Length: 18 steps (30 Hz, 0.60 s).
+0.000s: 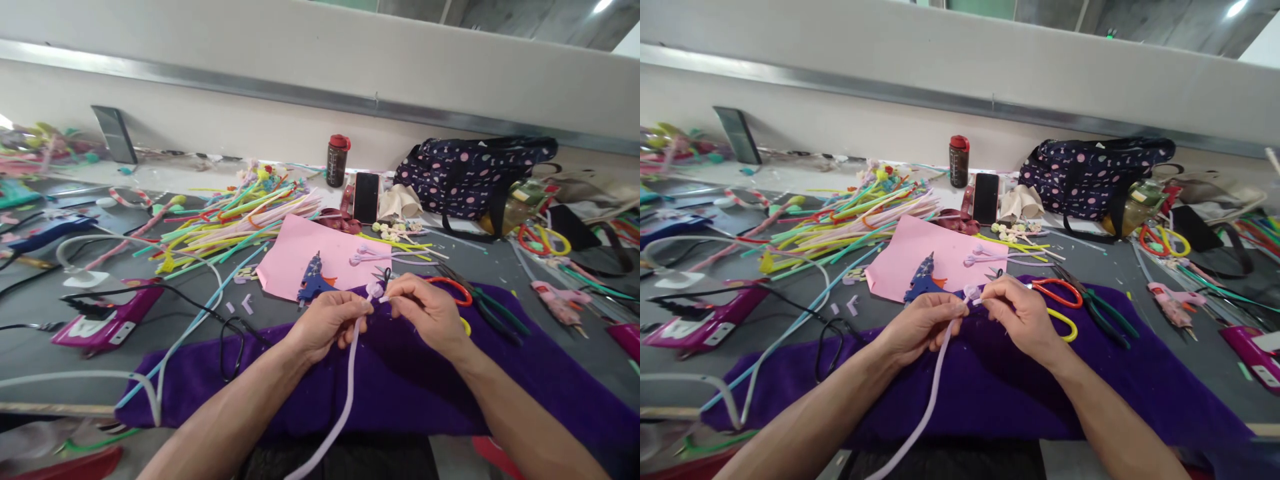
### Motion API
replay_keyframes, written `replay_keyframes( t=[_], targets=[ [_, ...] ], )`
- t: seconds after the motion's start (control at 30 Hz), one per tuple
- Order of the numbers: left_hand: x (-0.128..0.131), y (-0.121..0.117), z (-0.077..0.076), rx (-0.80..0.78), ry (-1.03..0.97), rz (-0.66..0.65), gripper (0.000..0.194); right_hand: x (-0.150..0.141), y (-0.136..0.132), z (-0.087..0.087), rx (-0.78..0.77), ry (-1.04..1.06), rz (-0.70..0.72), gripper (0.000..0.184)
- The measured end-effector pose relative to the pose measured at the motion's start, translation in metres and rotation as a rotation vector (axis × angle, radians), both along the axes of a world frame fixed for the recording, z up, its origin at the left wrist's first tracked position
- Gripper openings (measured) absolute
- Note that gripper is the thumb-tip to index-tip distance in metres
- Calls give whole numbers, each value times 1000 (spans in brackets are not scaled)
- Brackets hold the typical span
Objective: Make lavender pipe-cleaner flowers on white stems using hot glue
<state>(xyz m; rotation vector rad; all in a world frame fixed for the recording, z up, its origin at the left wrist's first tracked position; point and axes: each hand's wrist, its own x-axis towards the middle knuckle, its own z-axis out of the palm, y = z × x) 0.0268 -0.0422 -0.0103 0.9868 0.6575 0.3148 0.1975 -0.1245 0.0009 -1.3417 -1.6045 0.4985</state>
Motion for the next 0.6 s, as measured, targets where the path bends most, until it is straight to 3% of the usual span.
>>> replay_keyframes(
  t=[0.13, 0.6],
  targets=[
    [0, -1, -1, 49, 54, -49, 16, 12, 2, 5, 56, -40, 5, 8],
    [0, -1, 2, 137, 144, -137, 15, 13, 2, 4, 15, -70, 70, 9]
  ],
)
